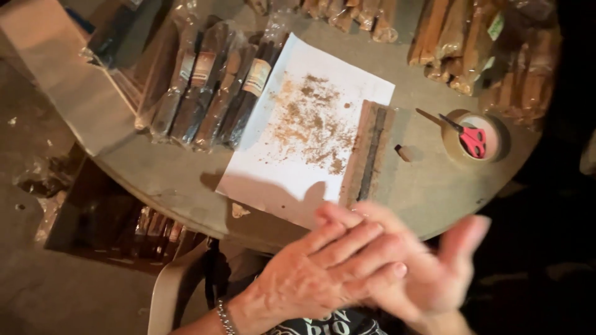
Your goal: The person organizes small wood-like sticks on a paper, wraps them in plastic film, secures the packaging with tape, and cuts the tape using scissors.
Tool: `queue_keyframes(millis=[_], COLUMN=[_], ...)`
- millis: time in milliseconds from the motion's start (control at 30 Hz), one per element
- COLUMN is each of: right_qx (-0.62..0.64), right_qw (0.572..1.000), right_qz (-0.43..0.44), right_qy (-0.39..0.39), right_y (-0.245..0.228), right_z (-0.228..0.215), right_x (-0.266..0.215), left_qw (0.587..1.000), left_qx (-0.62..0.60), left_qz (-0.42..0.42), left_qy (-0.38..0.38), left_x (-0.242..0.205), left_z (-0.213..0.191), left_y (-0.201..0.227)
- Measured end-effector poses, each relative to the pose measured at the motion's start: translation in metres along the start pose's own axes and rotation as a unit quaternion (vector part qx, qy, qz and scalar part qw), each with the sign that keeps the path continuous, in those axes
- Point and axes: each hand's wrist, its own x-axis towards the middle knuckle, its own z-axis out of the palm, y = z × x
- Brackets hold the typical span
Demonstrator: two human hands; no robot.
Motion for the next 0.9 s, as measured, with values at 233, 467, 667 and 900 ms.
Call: queue_keyframes(millis=[233,467,667,900], right_qx=[-0.296,-0.719,-0.735,-0.670], right_qw=[0.927,0.565,0.514,0.541], right_qz=[-0.227,-0.291,-0.325,-0.343], right_qy=[-0.028,0.280,0.300,0.374], right_y=[-0.027,-0.017,-0.003,0.004], right_z=[-0.055,-0.076,-0.101,-0.106], right_x=[-0.055,-0.039,-0.034,-0.034], left_qw=[0.970,0.957,0.952,0.939], left_qx=[-0.067,0.115,0.148,0.147], left_qz=[-0.225,-0.265,-0.258,-0.292], left_qy=[0.070,0.019,-0.074,-0.106], left_x=[-0.036,-0.059,-0.056,-0.058], left_z=[-0.017,-0.041,-0.035,-0.040], left_y=[-0.034,-0.091,-0.125,-0.123])
